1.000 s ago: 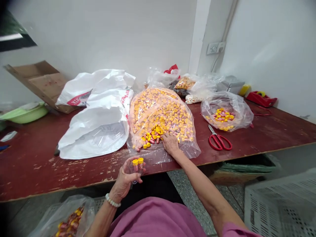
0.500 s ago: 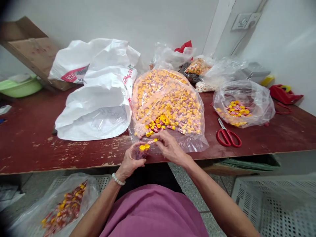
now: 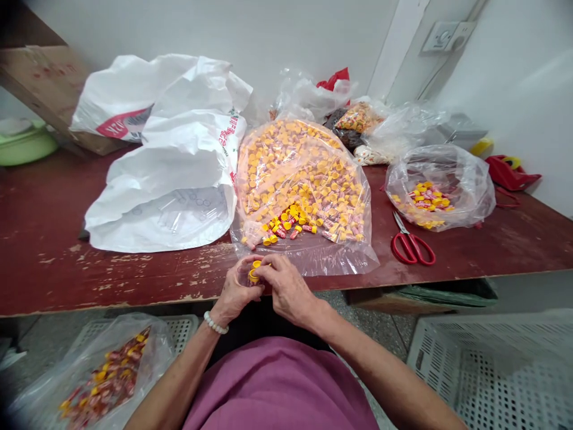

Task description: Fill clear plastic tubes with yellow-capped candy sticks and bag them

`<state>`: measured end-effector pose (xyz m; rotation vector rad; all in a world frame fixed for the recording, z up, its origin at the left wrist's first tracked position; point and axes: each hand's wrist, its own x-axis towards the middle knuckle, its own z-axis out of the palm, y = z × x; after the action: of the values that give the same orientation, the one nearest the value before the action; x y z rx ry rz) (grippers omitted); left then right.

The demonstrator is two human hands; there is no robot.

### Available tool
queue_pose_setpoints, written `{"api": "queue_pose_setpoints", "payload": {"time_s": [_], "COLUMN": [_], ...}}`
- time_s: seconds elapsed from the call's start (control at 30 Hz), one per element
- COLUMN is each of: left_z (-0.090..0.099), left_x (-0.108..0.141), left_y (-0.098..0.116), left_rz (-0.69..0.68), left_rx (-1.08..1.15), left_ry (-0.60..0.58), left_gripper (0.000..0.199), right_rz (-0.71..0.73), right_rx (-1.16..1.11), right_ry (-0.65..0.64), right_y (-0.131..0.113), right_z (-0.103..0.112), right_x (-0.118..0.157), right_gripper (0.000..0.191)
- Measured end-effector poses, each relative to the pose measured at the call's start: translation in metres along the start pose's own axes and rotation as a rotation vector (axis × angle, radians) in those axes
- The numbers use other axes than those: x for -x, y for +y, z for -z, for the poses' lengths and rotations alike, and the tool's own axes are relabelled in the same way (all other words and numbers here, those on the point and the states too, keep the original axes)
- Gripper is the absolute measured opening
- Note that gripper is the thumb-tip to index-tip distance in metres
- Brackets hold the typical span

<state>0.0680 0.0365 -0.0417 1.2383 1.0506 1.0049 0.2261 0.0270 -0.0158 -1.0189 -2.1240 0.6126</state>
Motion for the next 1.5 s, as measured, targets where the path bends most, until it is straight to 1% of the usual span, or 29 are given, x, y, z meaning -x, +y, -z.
{"api": "queue_pose_setpoints", "payload": {"time_s": [0.07, 0.13, 0.2, 0.23, 0.27, 0.33, 0.4, 0.43, 0.47, 0.53, 0.57, 0.63, 0.67, 0.77, 0.83, 0.87, 0.9, 0.97, 1.03, 1.07, 1.13, 1.2, 1.23, 1.27, 1.3, 1.33, 1.4, 1.43, 1.5], "left_z": [0.002, 0.005, 0.009, 0.011, 0.014, 0.018, 0.020, 0.020, 0.020, 0.018, 0.016, 0.014, 0.012, 0.008, 0.006, 0.006, 0.005, 0.006, 0.006, 0.007, 0.007, 0.007, 0.007, 0.007, 0.008, 0.009, 0.014, 0.016, 0.021], "left_x": [0.000, -0.001, -0.001, -0.001, -0.001, 0.001, 0.004, 0.005, 0.005, 0.005, 0.004, 0.001, 0.000, -0.003, -0.003, -0.003, -0.002, -0.001, -0.001, -0.001, -0.002, -0.003, -0.004, -0.005, -0.005, -0.006, -0.005, -0.004, -0.002], "left_y": [-0.002, -0.004, -0.005, -0.005, -0.005, -0.002, 0.003, 0.005, 0.007, 0.010, 0.010, 0.010, 0.008, 0.003, 0.001, 0.000, -0.001, -0.001, -0.001, -0.001, -0.003, -0.004, -0.005, -0.006, -0.006, -0.006, -0.006, -0.007, -0.009], "left_rz": [0.030, 0.061, 0.090, 0.099, 0.102, 0.099, 0.088, 0.082, 0.074, 0.052, 0.042, 0.022, 0.004, -0.069, -0.100, -0.105, -0.107, -0.107, -0.098, -0.091, -0.077, -0.060, -0.050, -0.041, -0.033, -0.025, -0.004, 0.008, 0.031], "left_rx": [0.034, 0.091, 0.135, 0.147, 0.153, 0.157, 0.140, 0.122, 0.102, 0.068, 0.052, 0.010, -0.015, -0.104, -0.155, -0.173, -0.180, -0.171, -0.157, -0.150, -0.125, -0.082, -0.058, -0.037, -0.022, -0.010, 0.010, 0.019, 0.037], "left_ry": [0.018, 0.035, 0.052, 0.058, 0.059, 0.046, 0.040, 0.040, 0.041, 0.037, 0.029, 0.004, -0.007, -0.043, -0.062, -0.068, -0.069, -0.063, -0.069, -0.073, -0.075, -0.062, -0.054, -0.047, -0.040, -0.032, -0.012, -0.005, 0.003], "left_gripper": [0.054, 0.056, 0.057, 0.058, 0.058, 0.057, 0.056, 0.055, 0.054, 0.053, 0.052, 0.052, 0.054, 0.058, 0.056, 0.053, 0.051, 0.050, 0.053, 0.053, 0.050, 0.048, 0.047, 0.048, 0.049, 0.050, 0.052, 0.052, 0.054], "right_rz": [0.036, 0.031, -0.065, -0.141, -0.213, -0.268, -0.250, -0.240, -0.238, -0.212, -0.176, -0.056, 0.013, 0.155, 0.207, 0.222, 0.229, 0.223, 0.188, 0.174, 0.160, 0.156, 0.156, 0.143, 0.116, 0.065, -0.113, -0.224, -0.400], "right_rx": [0.007, 0.046, 0.206, 0.342, 0.492, 0.695, 0.754, 0.757, 0.750, 0.682, 0.608, 0.406, 0.315, 0.173, 0.132, 0.116, 0.101, 0.082, 0.091, 0.105, 0.134, 0.153, 0.157, 0.168, 0.199, 0.258, 0.467, 0.597, 0.802], "right_ry": [-0.041, 0.001, 0.083, 0.101, 0.067, -0.071, -0.168, -0.181, -0.178, -0.145, -0.113, -0.057, -0.064, -0.186, -0.262, -0.272, -0.257, -0.173, -0.059, -0.024, -0.025, -0.091, -0.122, -0.127, -0.103, -0.060, 0.020, 0.029, -0.038], "right_y": [0.006, 0.022, 0.047, 0.061, 0.076, 0.103, 0.119, 0.122, 0.121, 0.107, 0.096, 0.066, 0.050, 0.013, 0.002, 0.001, 0.001, 0.004, 0.007, 0.007, 0.007, 0.008, 0.011, 0.016, 0.024, 0.035, 0.061, 0.075, 0.100], "right_z": [-0.005, -0.002, 0.008, 0.013, 0.019, 0.028, 0.033, 0.035, 0.036, 0.038, 0.038, 0.036, 0.034, 0.031, 0.031, 0.032, 0.033, 0.034, 0.031, 0.027, 0.017, 0.008, 0.006, 0.006, 0.008, 0.012, 0.025, 0.031, 0.039], "right_x": [-0.003, -0.011, -0.024, -0.030, -0.035, -0.043, -0.047, -0.047, -0.047, -0.046, -0.044, -0.042, -0.040, -0.038, -0.038, -0.038, -0.039, -0.039, -0.038, -0.037, -0.035, -0.034, -0.035, -0.036, -0.038, -0.040, -0.042, -0.042, -0.040], "right_gripper": [0.044, 0.046, 0.047, 0.046, 0.042, 0.033, 0.028, 0.027, 0.028, 0.030, 0.031, 0.032, 0.029, 0.022, 0.026, 0.030, 0.034, 0.038, 0.036, 0.034, 0.031, 0.032, 0.034, 0.036, 0.037, 0.039, 0.035, 0.030, 0.024]}}
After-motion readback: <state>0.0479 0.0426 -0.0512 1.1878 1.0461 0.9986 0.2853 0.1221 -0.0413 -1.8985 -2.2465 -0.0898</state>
